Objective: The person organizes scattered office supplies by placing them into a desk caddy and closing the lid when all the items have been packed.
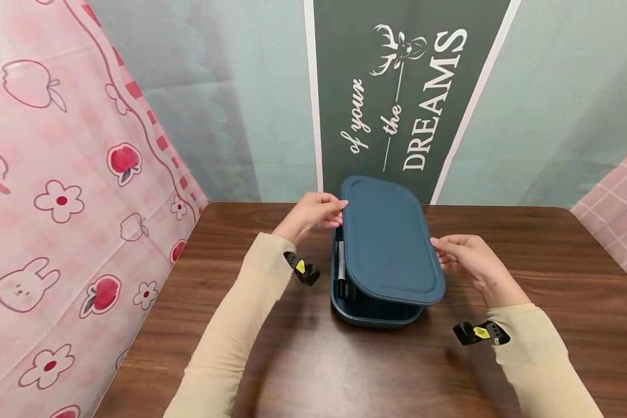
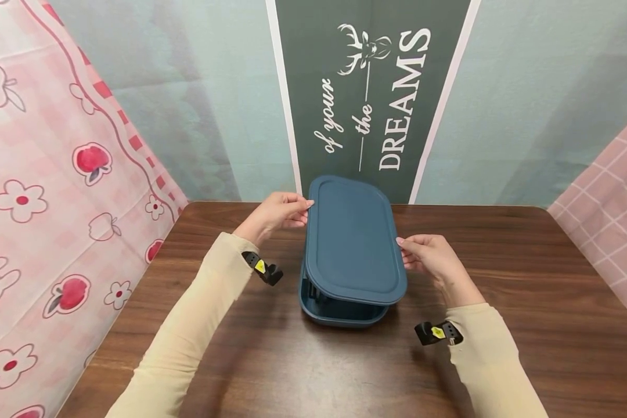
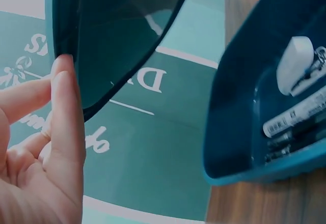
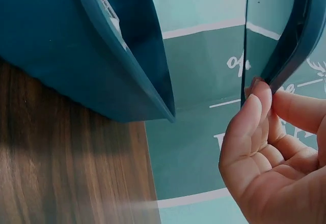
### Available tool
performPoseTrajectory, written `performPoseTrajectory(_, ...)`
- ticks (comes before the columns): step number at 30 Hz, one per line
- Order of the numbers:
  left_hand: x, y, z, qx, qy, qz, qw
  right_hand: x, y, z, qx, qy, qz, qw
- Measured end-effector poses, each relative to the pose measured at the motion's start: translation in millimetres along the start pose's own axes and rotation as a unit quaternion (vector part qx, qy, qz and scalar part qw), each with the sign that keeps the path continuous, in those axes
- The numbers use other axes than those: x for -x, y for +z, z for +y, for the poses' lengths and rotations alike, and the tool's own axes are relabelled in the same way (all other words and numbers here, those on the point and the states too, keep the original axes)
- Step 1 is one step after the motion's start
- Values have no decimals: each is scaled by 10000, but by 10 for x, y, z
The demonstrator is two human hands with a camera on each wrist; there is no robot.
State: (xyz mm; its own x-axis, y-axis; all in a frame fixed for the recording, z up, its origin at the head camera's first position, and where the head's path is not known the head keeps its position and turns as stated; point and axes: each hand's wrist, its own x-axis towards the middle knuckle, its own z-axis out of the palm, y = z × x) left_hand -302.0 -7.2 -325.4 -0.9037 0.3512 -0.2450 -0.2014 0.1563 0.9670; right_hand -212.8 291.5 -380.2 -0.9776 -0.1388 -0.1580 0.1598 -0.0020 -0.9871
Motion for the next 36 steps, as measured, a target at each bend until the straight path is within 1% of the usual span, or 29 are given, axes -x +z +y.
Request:
performPoseTrajectory(5, -51, -40, -125, -107, -218, -130, 9996, -1, -14, -1, 192, 135, 108, 9997)
performPoseTrajectory(8, -76, -60, -197, -188, -341, -192, 9991, 8, -14, -5, 397, 188, 148, 9989)
performPoseTrajectory(12, -103, -74, -295, -410, -416, -220, 9981, 22, 10, -8, 915, 140, 227, 9954)
performPoseTrajectory(15, -112, -71, -362, -598, -487, -199, 9968, 16, 38, 12, 1395, 107, 269, 9898)
performPoseTrajectory(18, -112, -65, -422, -719, -555, -190, 9957, 4, 71, 46, 1713, 139, 272, 9847)
performPoseTrajectory(23, -108, -64, -517, -987, -500, -175, 9937, -9, 121, 102, 1985, 124, 288, 9796)
performPoseTrajectory(27, -99, -51, -570, -1234, -555, -121, 9907, -9, 148, 123, 2111, 136, 286, 9769)
performPoseTrajectory(30, -90, -33, -593, -1360, -578, -117, 9889, -8, 159, 135, 2231, 153, 278, 9743)
performPoseTrajectory(36, -78, -20, -621, -1516, -472, -84, 9873, -25, 182, 153, 2539, 207, 285, 9666)
